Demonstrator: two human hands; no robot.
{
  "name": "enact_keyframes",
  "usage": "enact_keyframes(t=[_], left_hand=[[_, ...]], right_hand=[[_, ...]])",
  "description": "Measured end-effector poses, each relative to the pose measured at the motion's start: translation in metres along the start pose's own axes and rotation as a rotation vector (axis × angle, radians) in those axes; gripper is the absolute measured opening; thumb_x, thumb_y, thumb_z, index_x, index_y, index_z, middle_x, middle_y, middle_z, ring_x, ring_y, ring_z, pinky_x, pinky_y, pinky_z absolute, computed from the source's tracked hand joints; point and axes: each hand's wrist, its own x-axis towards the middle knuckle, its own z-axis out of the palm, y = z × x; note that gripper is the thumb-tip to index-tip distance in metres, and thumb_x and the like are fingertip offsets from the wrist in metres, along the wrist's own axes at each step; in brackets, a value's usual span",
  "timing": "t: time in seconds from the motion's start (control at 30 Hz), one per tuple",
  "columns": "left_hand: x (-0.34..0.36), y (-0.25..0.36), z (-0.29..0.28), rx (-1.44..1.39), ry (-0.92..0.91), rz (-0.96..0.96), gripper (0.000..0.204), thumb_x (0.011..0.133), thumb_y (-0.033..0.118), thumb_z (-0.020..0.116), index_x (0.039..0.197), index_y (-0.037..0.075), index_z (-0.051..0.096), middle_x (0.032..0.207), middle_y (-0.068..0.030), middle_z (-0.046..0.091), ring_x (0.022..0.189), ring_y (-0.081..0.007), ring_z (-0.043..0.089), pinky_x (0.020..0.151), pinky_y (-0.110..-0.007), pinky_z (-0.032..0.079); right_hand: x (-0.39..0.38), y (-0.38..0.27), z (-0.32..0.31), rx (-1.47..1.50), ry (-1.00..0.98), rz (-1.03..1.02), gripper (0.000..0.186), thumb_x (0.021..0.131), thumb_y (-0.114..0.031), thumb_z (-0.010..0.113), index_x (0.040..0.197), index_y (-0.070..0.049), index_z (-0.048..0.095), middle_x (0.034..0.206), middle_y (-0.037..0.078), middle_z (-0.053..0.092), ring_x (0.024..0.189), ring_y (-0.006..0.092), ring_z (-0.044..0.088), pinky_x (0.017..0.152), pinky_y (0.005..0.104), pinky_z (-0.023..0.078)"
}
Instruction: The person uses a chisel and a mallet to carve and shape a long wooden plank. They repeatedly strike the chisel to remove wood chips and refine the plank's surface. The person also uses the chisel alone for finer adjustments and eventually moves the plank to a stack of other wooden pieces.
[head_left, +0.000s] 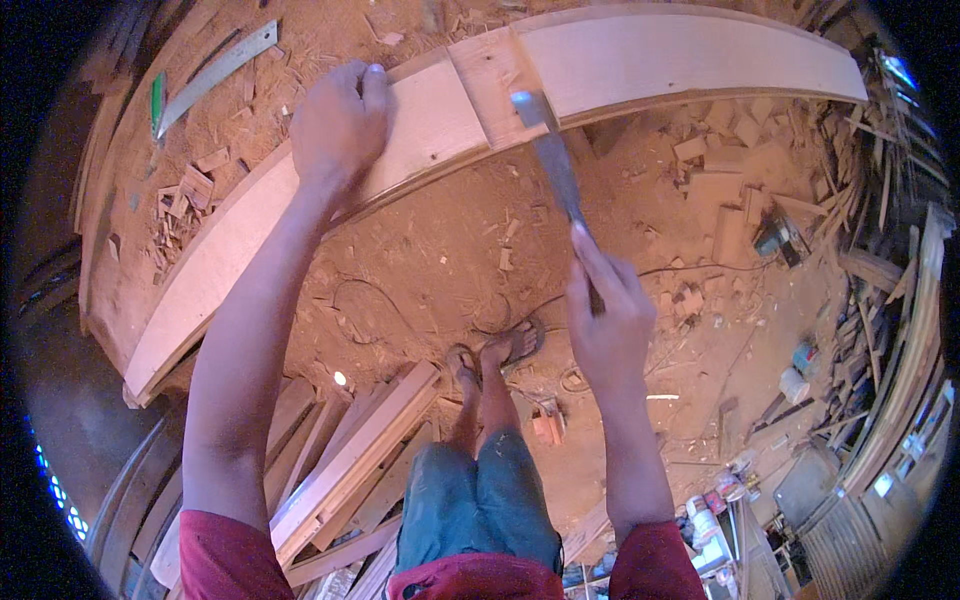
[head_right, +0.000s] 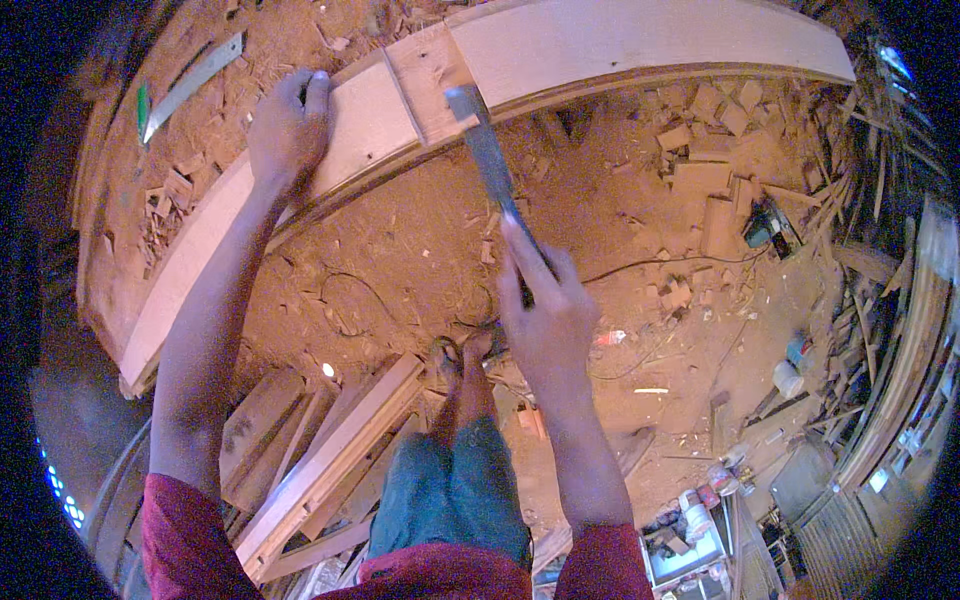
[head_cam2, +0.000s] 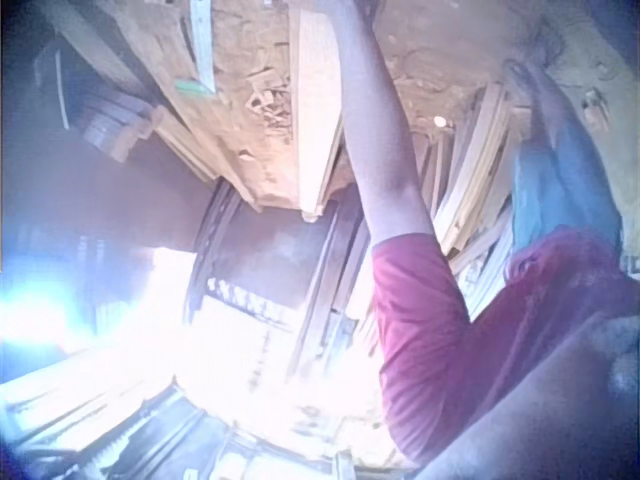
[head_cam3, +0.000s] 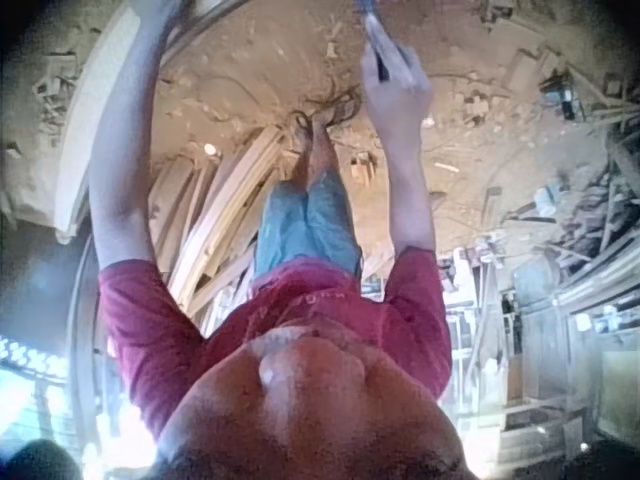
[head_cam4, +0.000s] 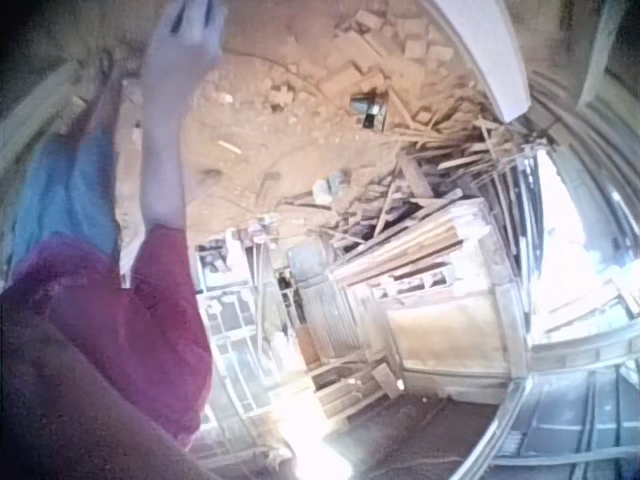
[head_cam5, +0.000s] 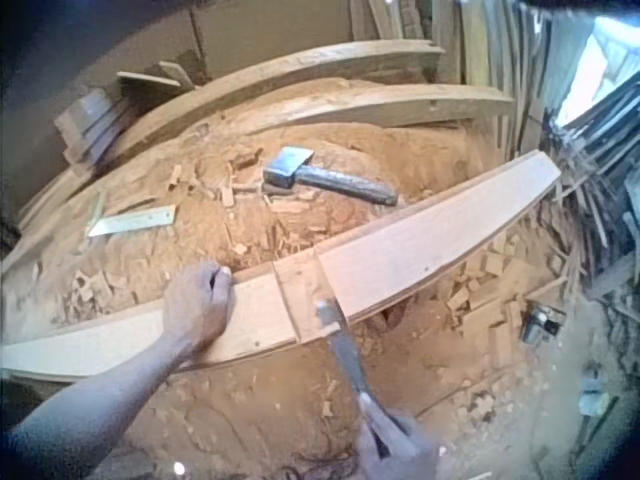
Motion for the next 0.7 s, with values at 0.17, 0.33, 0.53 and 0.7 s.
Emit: enact_keyframes(t=[0.17, 0.33, 0.53, 0.7], left_hand=[[0.003, -0.001, -0.003, 0.034, -0.011, 0.015, 0.044, 0.099, 0.042, 0.044, 0.104, 0.006, 0.068, 0.101, -0.0235, 0.069, 0.096, -0.0442, 0.064, 0.085, -0.051, 0.05], [0.005, -0.003, 0.003, 0.026, -0.014, 0.002, 0.045, 0.099, 0.043, 0.043, 0.104, 0.006, 0.067, 0.104, -0.0237, 0.068, 0.097, -0.0446, 0.064, 0.085, -0.052, 0.049], [-0.001, -0.007, 0.009, 0.013, 0.026, 0.008, 0.045, 0.098, 0.043, 0.043, 0.101, 0.005, 0.068, 0.1, -0.0241, 0.069, 0.096, -0.0443, 0.065, 0.086, -0.052, 0.049], [-0.005, -0.003, 0.001, 0.022, 0.011, 0.01, 0.044, 0.098, 0.039, 0.042, 0.101, 0.004, 0.068, 0.1, -0.0244, 0.068, 0.094, -0.045, 0.064, 0.086, -0.052, 0.049]], right_hand=[[-0.003, -0.002, 0.001, 0.021, -0.022, 0.039, 0.037, 0.089, -0.013, 0.068, 0.125, -0.02, 0.069, 0.091, 0.014, 0.068, 0.076, 0.0309, 0.068, 0.066, 0.0393, 0.055], [0.003, -0.003, 0.007, -0.012, 0.022, -0.024, 0.04, 0.089, -0.015, 0.068, 0.128, -0.022, 0.066, 0.09, 0.014, 0.067, 0.074, 0.0315, 0.067, 0.065, 0.0408, 0.054], [0.006, -0.011, 0.002, -0.024, -0.027, 0.014, 0.037, 0.091, -0.007, 0.063, 0.127, -0.012, 0.067, 0.091, 0.02, 0.067, 0.078, 0.0308, 0.067, 0.069, 0.0385, 0.052], [-0.013, -0.002, 0.0, 0.002, -0.039, 0.031, 0.038, 0.091, -0.008, 0.063, 0.128, -0.012, 0.066, 0.089, 0.019, 0.068, 0.078, 0.0317, 0.066, 0.07, 0.0383, 0.052]])
